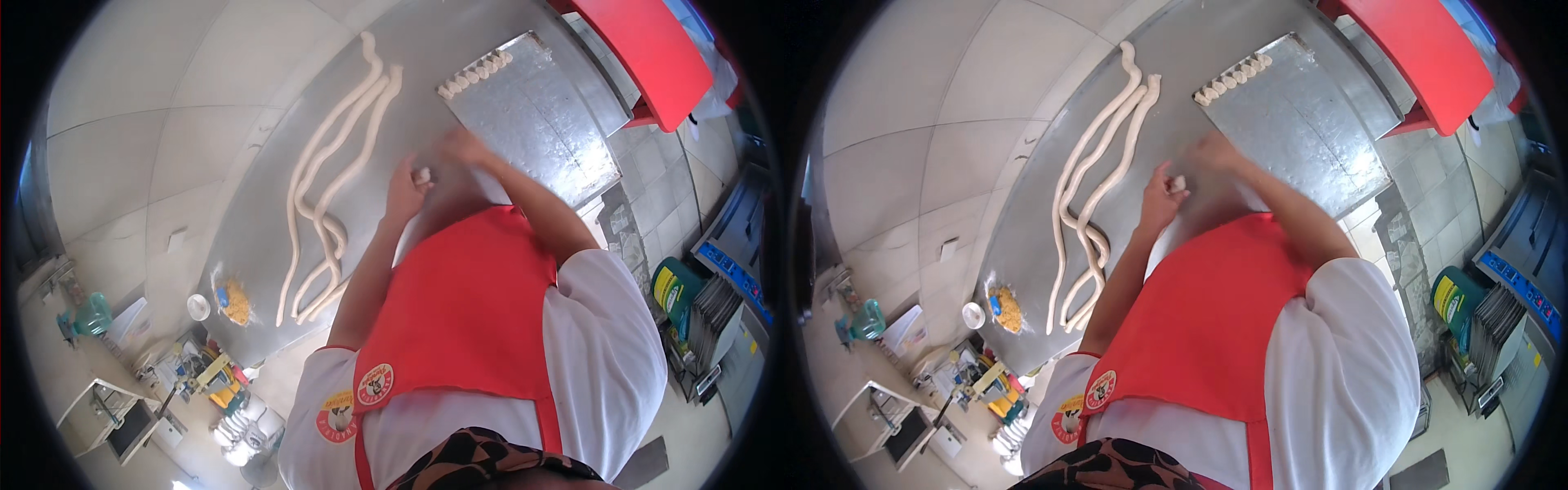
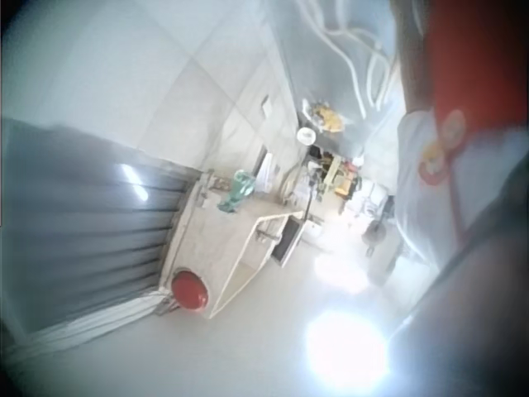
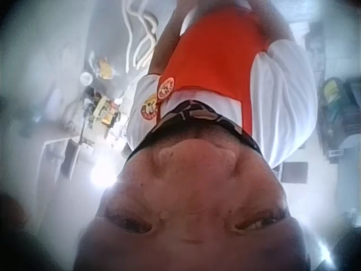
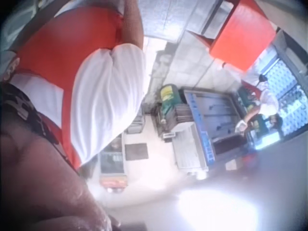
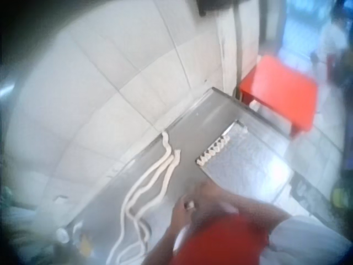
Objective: The person prepares dough by pulling long strips from a central pile, then repeatedly pinching off small pieces and placing them in rows on a metal tray.
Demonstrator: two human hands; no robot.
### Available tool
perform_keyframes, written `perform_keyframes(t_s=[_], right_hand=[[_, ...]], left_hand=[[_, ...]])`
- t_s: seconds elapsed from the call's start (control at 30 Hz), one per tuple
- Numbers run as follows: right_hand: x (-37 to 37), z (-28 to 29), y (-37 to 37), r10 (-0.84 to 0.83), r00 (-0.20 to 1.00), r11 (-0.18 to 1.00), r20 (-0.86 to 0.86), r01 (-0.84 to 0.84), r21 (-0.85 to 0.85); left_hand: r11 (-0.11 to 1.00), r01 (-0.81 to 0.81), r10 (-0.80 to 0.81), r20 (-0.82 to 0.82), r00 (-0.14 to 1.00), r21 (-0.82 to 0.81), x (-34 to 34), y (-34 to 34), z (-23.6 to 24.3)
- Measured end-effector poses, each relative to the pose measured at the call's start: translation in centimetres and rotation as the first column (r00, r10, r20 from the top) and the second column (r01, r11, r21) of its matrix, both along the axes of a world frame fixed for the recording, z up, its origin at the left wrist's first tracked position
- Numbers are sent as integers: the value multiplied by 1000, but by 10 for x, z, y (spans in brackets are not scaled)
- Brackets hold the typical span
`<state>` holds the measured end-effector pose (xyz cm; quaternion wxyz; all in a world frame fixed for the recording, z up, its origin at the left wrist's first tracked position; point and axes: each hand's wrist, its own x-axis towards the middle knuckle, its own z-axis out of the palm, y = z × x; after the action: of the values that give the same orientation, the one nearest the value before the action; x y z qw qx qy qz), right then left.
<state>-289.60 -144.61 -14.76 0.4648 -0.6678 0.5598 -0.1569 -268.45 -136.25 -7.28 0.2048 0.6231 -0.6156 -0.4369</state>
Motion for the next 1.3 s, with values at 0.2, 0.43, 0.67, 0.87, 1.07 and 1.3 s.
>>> perform_keyframes(t_s=[0.2, 0.43, 0.67, 0.87, 1.07, 1.3], right_hand=[[61, 67, 42, 112, 993, 994, -42, -112, -3], [49, 96, 21, 38, 984, 998, -175, -31, 47], [-42, 67, -20, -345, 834, 938, 431, 318, 135], [-186, 2, -159, -571, 819, 799, -52, 540, -263], [-83, 27, -112, -657, 713, 608, 244, 693, -388], [66, 47, 50, 205, 976, 965, -76, -188, 183]], left_hand=[[983, 38, -3, -188, 982, 179, 14, -1, -33], [976, 211, -215, 80, 973, 57, -22, -28, 6], [700, -250, 513, -227, 828, 669, 65, -35, -44], [955, -198, 153, 202, 967, 220, 67, -20, -16], [986, 57, 11, 405, 914, -156, 63, 4, -20], [999, -9, 8, -38, 999, -42, 6, 11, -4]])
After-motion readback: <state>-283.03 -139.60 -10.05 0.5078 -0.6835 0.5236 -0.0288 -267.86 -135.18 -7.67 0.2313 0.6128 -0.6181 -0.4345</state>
